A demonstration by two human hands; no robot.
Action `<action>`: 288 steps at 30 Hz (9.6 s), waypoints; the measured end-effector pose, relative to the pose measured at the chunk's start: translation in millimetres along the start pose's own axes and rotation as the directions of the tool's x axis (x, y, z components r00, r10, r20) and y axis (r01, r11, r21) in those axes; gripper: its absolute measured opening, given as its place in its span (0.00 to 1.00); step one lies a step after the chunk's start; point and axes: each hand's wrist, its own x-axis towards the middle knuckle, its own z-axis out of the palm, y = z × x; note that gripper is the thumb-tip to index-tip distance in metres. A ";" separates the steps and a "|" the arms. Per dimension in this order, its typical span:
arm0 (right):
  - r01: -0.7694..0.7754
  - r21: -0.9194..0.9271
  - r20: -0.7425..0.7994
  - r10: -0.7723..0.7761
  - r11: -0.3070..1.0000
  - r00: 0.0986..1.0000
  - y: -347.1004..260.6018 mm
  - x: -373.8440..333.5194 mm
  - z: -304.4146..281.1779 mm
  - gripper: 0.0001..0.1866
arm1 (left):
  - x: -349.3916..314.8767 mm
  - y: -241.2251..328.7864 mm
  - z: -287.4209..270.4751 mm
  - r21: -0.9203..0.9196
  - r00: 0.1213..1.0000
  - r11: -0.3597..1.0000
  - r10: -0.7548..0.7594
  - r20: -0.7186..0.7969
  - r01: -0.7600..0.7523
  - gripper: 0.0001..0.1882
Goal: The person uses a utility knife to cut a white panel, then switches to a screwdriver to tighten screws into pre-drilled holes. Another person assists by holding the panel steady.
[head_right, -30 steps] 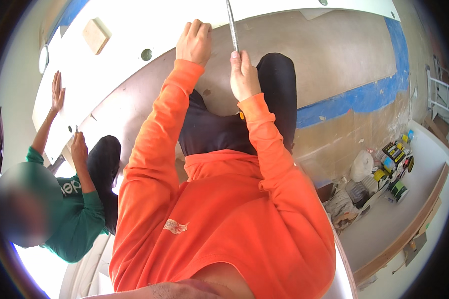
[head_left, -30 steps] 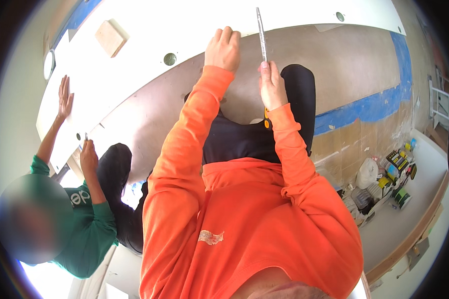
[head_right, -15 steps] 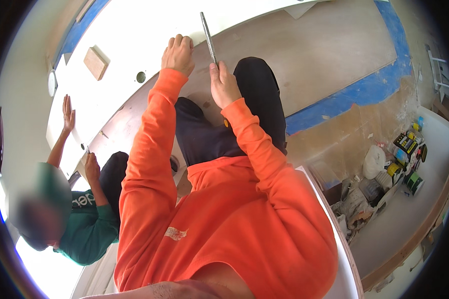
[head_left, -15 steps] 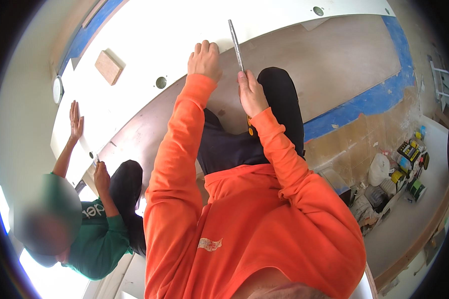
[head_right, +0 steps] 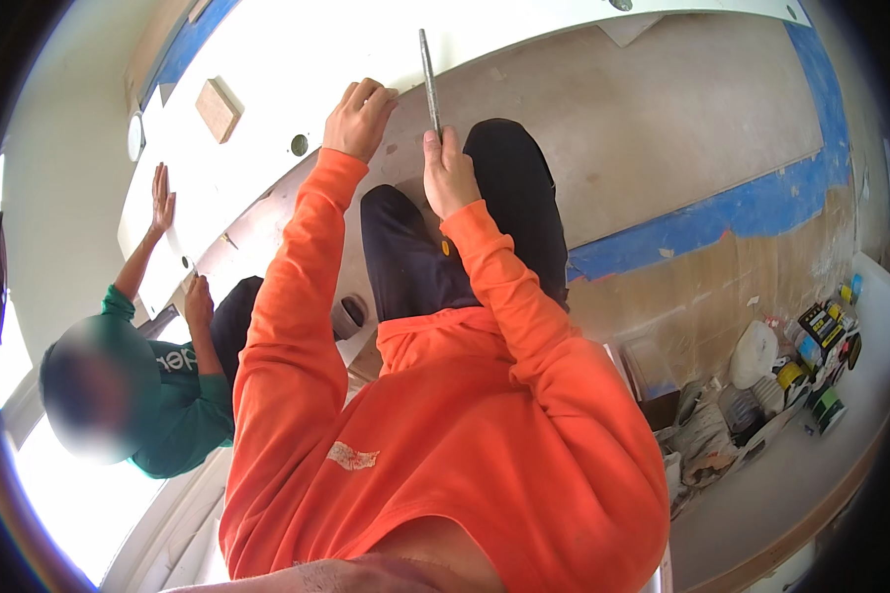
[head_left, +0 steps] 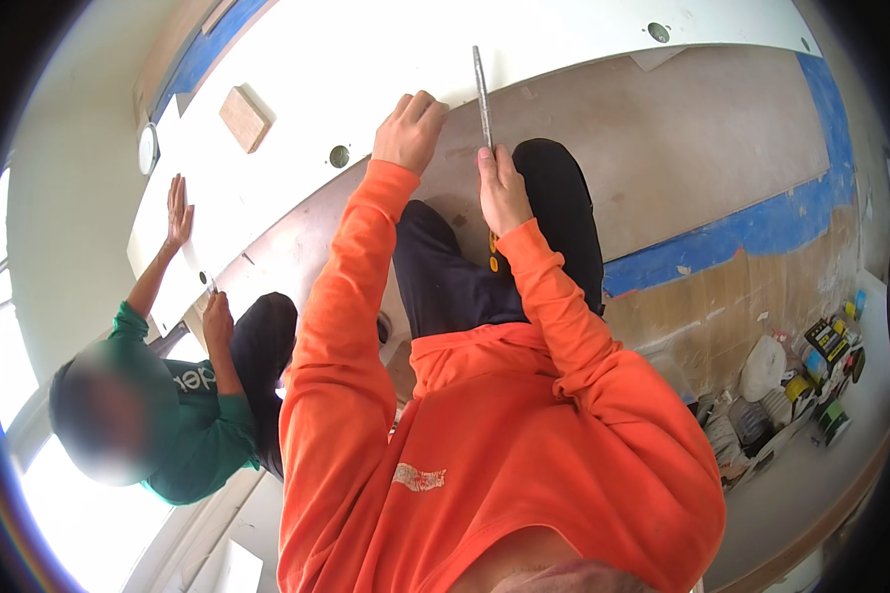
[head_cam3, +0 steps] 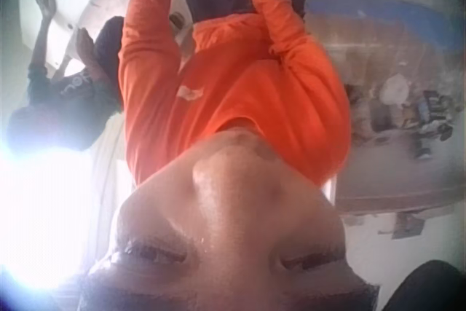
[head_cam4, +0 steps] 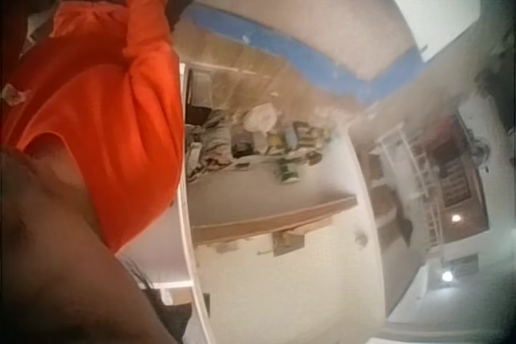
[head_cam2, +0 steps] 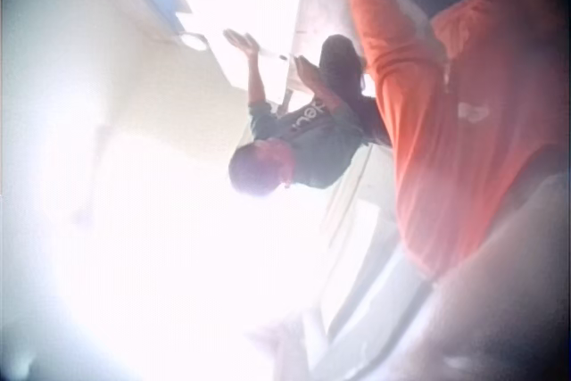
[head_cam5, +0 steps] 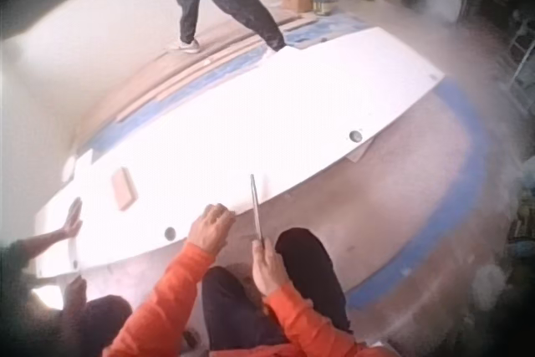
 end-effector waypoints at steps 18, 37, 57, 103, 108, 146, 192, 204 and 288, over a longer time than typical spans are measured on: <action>-0.203 0.467 0.217 0.111 0.860 0.970 -8.5 -1.8 25.5 0.14 | -45.8 -114.6 -28.8 0.421 0.957 0.859 -0.271 -0.106 0.290 0.22; -0.057 0.412 0.147 -0.004 0.910 0.989 4.2 -7.4 95.2 0.14 | -52.7 -128.2 -9.7 0.314 0.881 0.830 -0.469 -0.055 0.461 0.36; -0.022 0.302 0.160 -0.028 0.953 0.987 30.0 -7.3 111.2 0.13 | -51.5 -122.3 -19.1 0.119 0.891 0.909 -0.353 -0.285 0.399 0.16; 0.359 -0.159 -0.002 -0.364 0.920 0.931 55.6 -42.4 174.2 0.15 | -52.5 -145.4 -5.9 0.023 0.596 0.641 -0.699 -0.394 0.767 0.24; 0.310 -0.380 0.023 -0.327 0.871 0.945 60.4 -37.6 170.3 0.14 | -52.4 -145.7 -5.9 -0.038 0.588 0.661 -0.690 -0.424 0.749 0.23; 0.081 -0.545 -0.319 -0.296 0.835 0.900 11.5 14.8 147.3 0.21 | -51.2 -145.4 -3.5 -0.016 0.656 0.677 -0.718 -0.234 0.736 0.24; 0.205 0.280 -0.098 -0.184 0.938 0.978 -0.2 -10.4 61.0 0.21 | -171.6 -107.7 -96.7 0.232 0.435 0.458 -0.409 -0.802 0.858 0.22; 0.216 0.091 0.050 -0.221 0.972 0.974 -67.4 83.8 73.5 0.18 | -296.6 -94.7 -74.0 0.050 0.407 0.508 -0.622 -0.669 0.860 0.03; 0.254 0.056 -0.015 -0.254 0.965 0.967 -48.1 120.6 80.1 0.20 | -404.6 153.2 -302.4 -0.828 0.776 0.089 0.304 0.552 0.554 0.12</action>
